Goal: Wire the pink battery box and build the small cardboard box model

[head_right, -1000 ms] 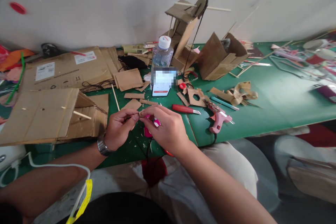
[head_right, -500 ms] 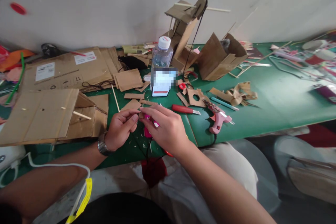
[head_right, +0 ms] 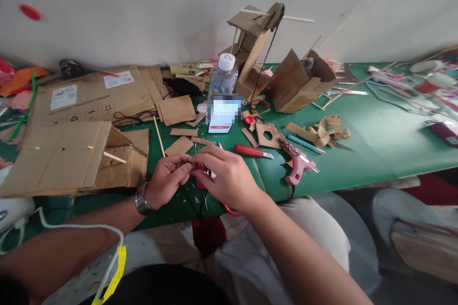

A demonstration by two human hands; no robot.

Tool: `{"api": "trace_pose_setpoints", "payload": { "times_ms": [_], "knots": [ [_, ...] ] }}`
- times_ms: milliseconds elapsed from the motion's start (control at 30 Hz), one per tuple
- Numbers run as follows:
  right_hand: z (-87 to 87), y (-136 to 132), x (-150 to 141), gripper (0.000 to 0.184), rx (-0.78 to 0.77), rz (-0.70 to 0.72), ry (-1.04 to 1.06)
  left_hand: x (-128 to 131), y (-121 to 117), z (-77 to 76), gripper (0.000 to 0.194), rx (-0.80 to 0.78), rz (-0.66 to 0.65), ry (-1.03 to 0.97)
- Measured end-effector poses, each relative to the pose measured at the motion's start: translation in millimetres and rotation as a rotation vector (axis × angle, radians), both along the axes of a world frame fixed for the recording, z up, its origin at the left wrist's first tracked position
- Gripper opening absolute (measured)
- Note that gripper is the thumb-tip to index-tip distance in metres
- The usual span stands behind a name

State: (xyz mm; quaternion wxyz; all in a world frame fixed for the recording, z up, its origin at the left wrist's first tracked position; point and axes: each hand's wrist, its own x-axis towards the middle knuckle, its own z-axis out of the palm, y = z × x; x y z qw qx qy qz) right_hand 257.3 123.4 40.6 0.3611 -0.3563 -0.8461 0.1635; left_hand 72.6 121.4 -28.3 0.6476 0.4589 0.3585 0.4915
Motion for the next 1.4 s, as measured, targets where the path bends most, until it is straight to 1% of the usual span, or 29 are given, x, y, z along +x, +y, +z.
{"api": "trace_pose_setpoints", "payload": {
  "times_ms": [100, 200, 267, 333, 433, 500, 600, 633, 667, 700, 767, 800, 867, 1000, 1100, 1200, 1267, 1400],
  "knots": [
    [5.4, 2, 3, 0.012, -0.040, -0.017, 0.006, 0, -3, -1.8, 0.041, 0.019, -0.017, -0.018],
    [8.7, 6, 10, 0.011, -0.061, -0.103, 0.024, -3, -5, 0.5, 0.047, 0.038, -0.051, 0.017],
    [7.3, 11, 14, 0.012, -0.071, -0.170, 0.021, -5, -7, 6.1, 0.054, 0.102, -0.083, 0.103],
    [2.9, 17, 17, 0.012, -0.085, -0.213, -0.001, -6, -9, 13.1, 0.057, 0.203, -0.133, 0.200],
    [-5.7, 31, 14, 0.013, -0.125, -0.222, -0.046, -7, -14, 20.5, 0.056, 0.317, -0.227, 0.276],
    [-8.9, 43, 6, 0.017, -0.188, -0.193, -0.068, -7, -17, 21.5, 0.054, 0.365, -0.267, 0.281],
    [-7.9, 64, -11, 0.041, -0.335, -0.076, -0.071, -6, -19, 19.9, 0.053, 0.392, -0.277, 0.277],
    [-6.7, 71, -17, 0.045, -0.366, -0.041, -0.099, -6, -18, 19.3, 0.053, 0.388, -0.270, 0.276],
    [-5.7, 78, -22, 0.044, -0.371, -0.017, -0.167, -6, -18, 18.8, 0.054, 0.380, -0.261, 0.275],
    [-5.1, 83, -26, 0.039, -0.355, -0.006, -0.267, -6, -17, 18.6, 0.054, 0.370, -0.250, 0.273],
    [-6.5, 92, -32, 0.029, -0.297, 0.010, -0.483, -6, -16, 18.2, 0.056, 0.351, -0.223, 0.270],
    [-8.6, 96, -34, 0.027, -0.277, 0.027, -0.565, -5, -16, 18.0, 0.056, 0.345, -0.212, 0.269],
    [-15.0, 99, -37, 0.025, -0.263, 0.069, -0.645, -5, -15, 17.4, 0.055, 0.341, -0.201, 0.266],
    [-28.4, 100, -41, 0.022, -0.248, 0.109, -0.700, -4, -13, 15.5, 0.054, 0.341, -0.186, 0.290],
    [-29.8, 97, -42, 0.027, -0.227, 0.070, -0.685, -4, -12, 13.8, 0.056, 0.317, -0.175, 0.306],
    [-19.9, 91, -40, 0.036, -0.199, 0.007, -0.617, -5, -11, 11.2, 0.059, 0.253, -0.158, 0.287],
    [-9.9, 84, -35, 0.035, -0.179, -0.023, -0.486, -4, -10, 8.5, 0.061, 0.196, -0.137, 0.243],
    [5.2, 67, -19, 0.024, -0.148, -0.058, -0.180, -2, -8, 2.5, 0.059, 0.107, -0.096, 0.066]
  ]
}}
